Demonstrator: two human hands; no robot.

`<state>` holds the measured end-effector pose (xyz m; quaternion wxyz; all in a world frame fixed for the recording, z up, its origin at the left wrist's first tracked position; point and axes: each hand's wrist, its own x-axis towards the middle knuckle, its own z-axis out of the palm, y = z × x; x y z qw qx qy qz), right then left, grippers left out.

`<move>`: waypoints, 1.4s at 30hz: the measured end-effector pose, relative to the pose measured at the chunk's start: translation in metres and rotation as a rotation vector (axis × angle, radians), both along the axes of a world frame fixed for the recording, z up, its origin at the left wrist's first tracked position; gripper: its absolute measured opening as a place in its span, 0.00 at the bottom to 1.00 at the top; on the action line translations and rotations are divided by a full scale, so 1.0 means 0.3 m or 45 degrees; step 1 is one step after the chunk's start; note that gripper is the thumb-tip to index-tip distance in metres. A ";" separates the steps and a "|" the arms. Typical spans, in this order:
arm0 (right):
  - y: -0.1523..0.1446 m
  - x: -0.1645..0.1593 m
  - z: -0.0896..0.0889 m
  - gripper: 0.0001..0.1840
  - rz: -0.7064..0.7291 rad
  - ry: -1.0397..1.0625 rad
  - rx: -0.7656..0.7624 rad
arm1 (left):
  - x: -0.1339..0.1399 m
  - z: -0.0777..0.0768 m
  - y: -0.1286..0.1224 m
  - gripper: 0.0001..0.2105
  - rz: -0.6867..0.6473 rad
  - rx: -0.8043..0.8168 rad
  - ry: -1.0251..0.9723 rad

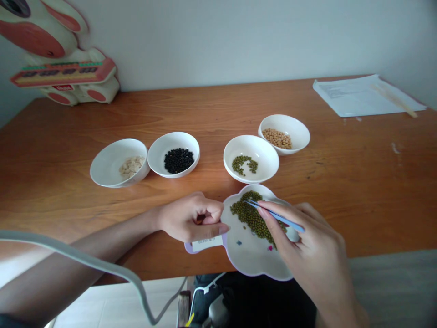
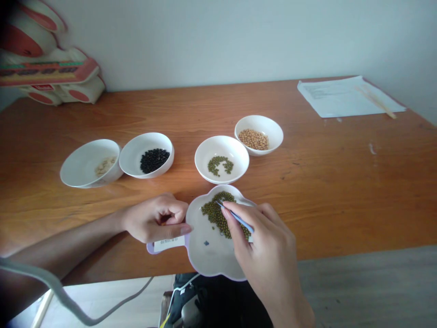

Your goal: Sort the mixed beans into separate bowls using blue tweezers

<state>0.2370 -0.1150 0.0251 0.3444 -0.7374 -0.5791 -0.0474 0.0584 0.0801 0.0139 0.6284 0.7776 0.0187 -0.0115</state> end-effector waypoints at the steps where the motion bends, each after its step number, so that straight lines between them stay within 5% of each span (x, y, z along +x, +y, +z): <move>1: 0.001 0.000 0.001 0.10 0.001 -0.001 0.003 | 0.000 0.000 -0.001 0.20 0.002 -0.003 0.001; 42: -0.023 -0.004 0.029 0.10 -0.141 0.087 0.071 | 0.002 0.006 0.000 0.21 0.004 -0.004 0.008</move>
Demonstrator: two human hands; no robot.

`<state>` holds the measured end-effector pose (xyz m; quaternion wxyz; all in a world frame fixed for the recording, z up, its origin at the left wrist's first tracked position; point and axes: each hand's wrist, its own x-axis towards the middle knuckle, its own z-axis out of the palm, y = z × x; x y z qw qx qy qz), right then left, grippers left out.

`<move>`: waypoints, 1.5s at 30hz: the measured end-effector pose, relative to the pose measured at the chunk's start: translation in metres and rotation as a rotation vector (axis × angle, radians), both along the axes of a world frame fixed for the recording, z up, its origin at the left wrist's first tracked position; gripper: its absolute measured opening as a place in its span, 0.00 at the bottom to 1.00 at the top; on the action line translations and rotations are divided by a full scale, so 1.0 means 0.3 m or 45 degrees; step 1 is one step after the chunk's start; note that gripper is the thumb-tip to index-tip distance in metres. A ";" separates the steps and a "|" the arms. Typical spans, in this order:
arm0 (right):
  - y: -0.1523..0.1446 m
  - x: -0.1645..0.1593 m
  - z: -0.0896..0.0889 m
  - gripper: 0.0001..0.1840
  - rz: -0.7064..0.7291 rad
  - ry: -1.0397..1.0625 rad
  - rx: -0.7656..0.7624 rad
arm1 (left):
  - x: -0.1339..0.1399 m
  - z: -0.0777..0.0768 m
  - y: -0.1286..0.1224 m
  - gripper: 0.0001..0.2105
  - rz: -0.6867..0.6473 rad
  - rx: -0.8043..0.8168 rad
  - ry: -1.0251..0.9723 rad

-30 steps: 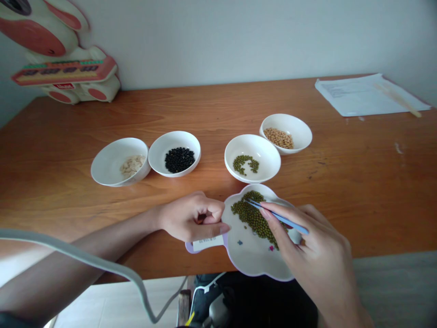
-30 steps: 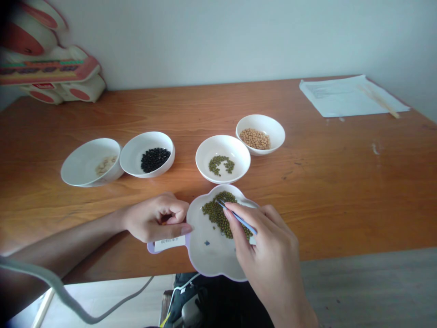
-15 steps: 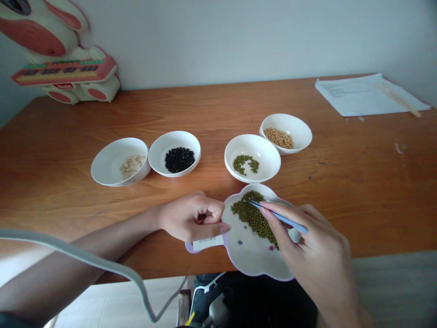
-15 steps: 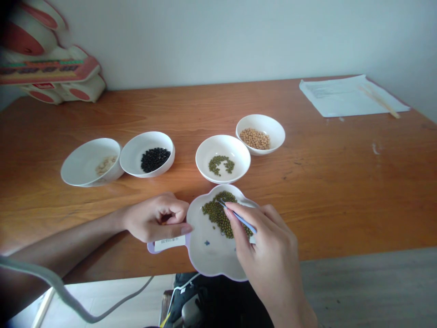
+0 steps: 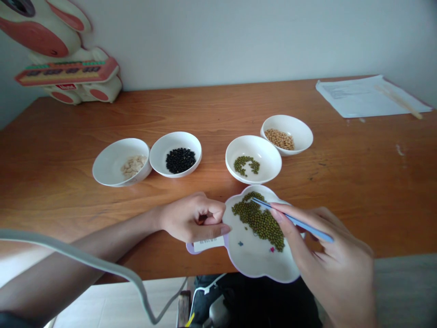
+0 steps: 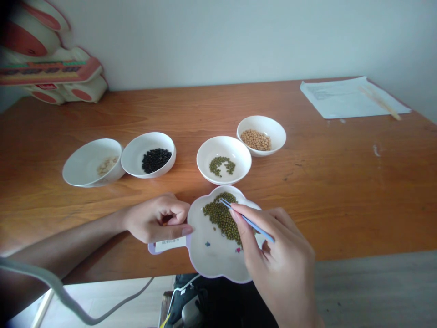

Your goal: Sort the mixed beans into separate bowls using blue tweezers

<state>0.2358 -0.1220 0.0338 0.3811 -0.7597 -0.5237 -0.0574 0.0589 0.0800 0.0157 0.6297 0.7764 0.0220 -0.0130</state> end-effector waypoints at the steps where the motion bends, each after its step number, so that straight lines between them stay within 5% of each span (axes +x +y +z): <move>1: 0.003 0.000 0.008 0.11 -0.040 -0.007 0.031 | 0.000 0.000 0.000 0.21 -0.001 -0.001 -0.005; 7: 0.050 0.012 0.028 0.13 -0.242 -0.014 0.205 | -0.003 -0.007 -0.001 0.21 0.001 -0.008 0.012; 19: 0.014 -0.013 -0.018 0.07 0.062 -0.003 -0.010 | -0.003 -0.003 -0.002 0.21 0.015 0.009 -0.005; 38: 0.024 -0.012 -0.030 0.06 0.056 -0.058 -0.034 | -0.002 -0.003 0.000 0.20 0.006 0.015 0.000; 45: 0.024 0.001 0.005 0.11 -0.084 0.036 0.144 | -0.004 -0.005 0.001 0.20 -0.009 -0.004 0.004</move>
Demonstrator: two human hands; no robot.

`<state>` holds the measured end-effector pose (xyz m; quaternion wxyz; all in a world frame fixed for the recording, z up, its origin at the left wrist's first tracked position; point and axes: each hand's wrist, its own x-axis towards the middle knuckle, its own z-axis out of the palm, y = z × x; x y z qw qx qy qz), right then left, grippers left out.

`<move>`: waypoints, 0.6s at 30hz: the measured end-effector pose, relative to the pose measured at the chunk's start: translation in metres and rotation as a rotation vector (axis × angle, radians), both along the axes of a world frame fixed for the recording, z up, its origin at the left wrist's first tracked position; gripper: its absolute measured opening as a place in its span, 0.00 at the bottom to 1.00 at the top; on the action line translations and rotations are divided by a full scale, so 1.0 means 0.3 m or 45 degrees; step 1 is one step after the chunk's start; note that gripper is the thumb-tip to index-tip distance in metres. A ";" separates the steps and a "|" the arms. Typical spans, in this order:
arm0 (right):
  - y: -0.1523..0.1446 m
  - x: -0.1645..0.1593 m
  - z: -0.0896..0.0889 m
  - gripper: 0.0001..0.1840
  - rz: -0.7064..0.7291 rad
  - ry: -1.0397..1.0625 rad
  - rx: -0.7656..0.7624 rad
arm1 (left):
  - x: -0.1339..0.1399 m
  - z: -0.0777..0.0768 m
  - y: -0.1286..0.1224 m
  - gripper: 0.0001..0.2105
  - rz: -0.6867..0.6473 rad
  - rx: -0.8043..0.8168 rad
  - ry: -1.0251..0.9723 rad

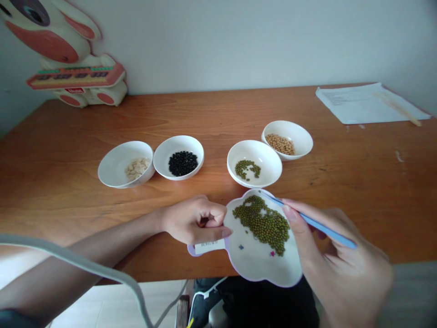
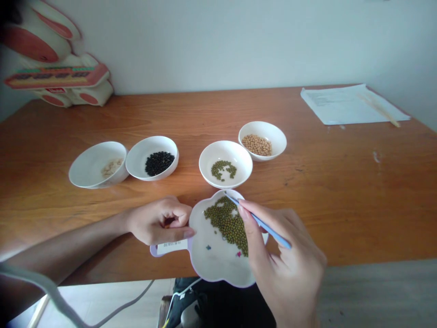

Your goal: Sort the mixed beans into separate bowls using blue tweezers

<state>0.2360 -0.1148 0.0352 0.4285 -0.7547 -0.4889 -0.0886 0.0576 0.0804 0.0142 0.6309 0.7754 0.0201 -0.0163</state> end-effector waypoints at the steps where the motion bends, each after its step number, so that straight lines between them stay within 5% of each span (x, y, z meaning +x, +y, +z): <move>1: 0.008 0.004 0.004 0.12 -0.038 -0.004 0.050 | 0.000 0.000 0.000 0.20 0.001 -0.002 -0.004; 8: 0.021 0.020 0.000 0.12 -0.106 -0.025 0.092 | 0.003 0.003 0.000 0.20 0.003 0.010 -0.047; 18: -0.037 -0.002 -0.034 0.10 0.223 -0.068 -0.157 | 0.005 0.009 -0.002 0.20 0.011 0.010 -0.005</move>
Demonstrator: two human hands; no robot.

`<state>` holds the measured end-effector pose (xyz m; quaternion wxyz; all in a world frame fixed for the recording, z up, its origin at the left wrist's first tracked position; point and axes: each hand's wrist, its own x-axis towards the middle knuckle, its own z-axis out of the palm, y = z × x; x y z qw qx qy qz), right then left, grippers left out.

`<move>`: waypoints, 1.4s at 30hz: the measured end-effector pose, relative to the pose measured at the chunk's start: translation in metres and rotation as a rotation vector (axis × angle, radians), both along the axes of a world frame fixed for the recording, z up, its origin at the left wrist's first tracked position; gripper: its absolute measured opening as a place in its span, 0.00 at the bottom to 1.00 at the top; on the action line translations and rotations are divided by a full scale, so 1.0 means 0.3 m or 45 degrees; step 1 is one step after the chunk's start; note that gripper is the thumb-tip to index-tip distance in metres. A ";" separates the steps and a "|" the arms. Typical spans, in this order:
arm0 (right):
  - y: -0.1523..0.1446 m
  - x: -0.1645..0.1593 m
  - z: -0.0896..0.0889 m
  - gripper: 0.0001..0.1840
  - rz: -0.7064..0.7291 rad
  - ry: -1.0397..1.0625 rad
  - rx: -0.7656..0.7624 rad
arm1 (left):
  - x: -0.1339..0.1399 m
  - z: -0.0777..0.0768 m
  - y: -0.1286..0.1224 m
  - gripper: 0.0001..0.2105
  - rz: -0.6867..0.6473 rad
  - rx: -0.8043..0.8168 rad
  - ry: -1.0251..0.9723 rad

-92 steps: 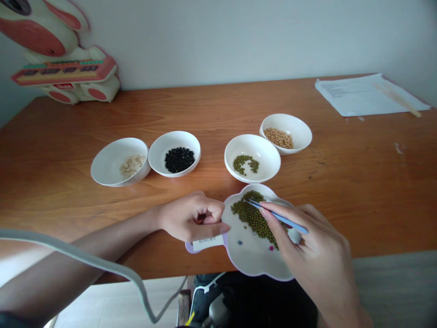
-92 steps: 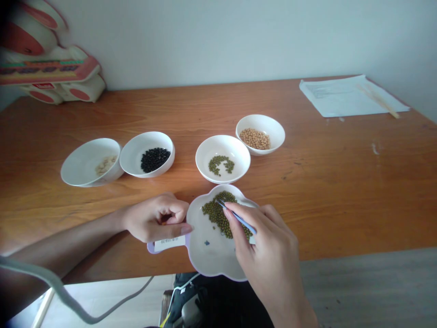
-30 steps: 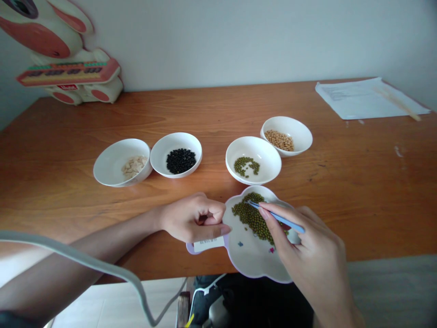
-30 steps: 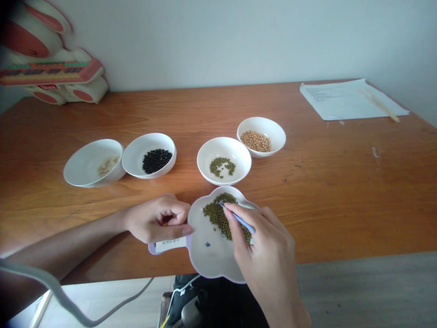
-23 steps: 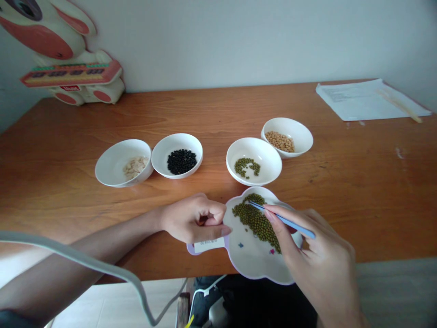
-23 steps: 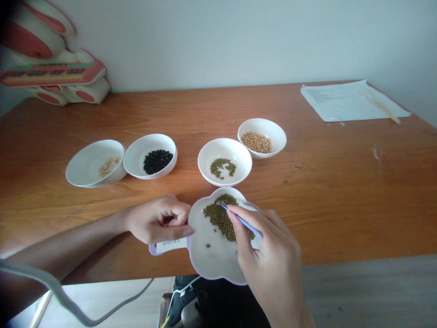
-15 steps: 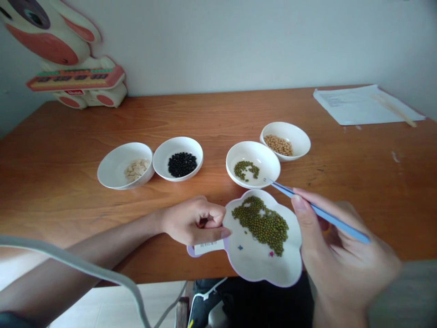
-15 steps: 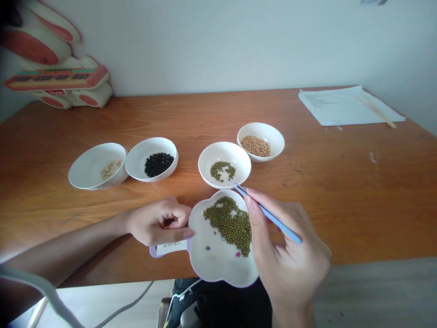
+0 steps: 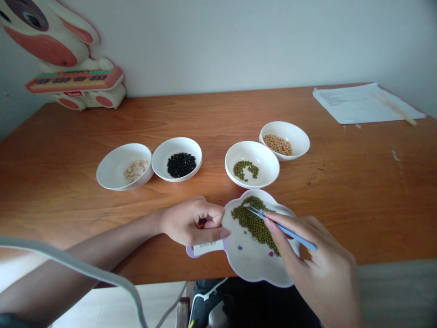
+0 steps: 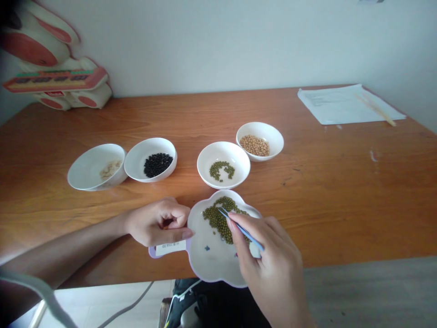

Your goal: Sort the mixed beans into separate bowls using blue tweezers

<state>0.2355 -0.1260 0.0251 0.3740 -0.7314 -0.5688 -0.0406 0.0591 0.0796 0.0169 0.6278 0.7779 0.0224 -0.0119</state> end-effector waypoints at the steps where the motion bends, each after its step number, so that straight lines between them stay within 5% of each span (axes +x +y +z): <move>1: 0.006 -0.001 -0.001 0.09 -0.005 -0.022 -0.008 | 0.000 0.000 0.000 0.20 -0.001 0.001 0.002; 29: 0.031 -0.002 0.011 0.08 -0.073 -0.045 0.029 | -0.002 -0.003 0.001 0.20 -0.007 -0.023 0.010; 36: 0.052 0.022 0.047 0.12 -0.383 -0.014 0.233 | -0.002 -0.006 0.002 0.20 -0.013 -0.008 -0.011; 42: 0.046 0.040 0.044 0.12 -0.356 -0.027 0.196 | -0.001 -0.007 0.003 0.21 -0.019 -0.010 -0.032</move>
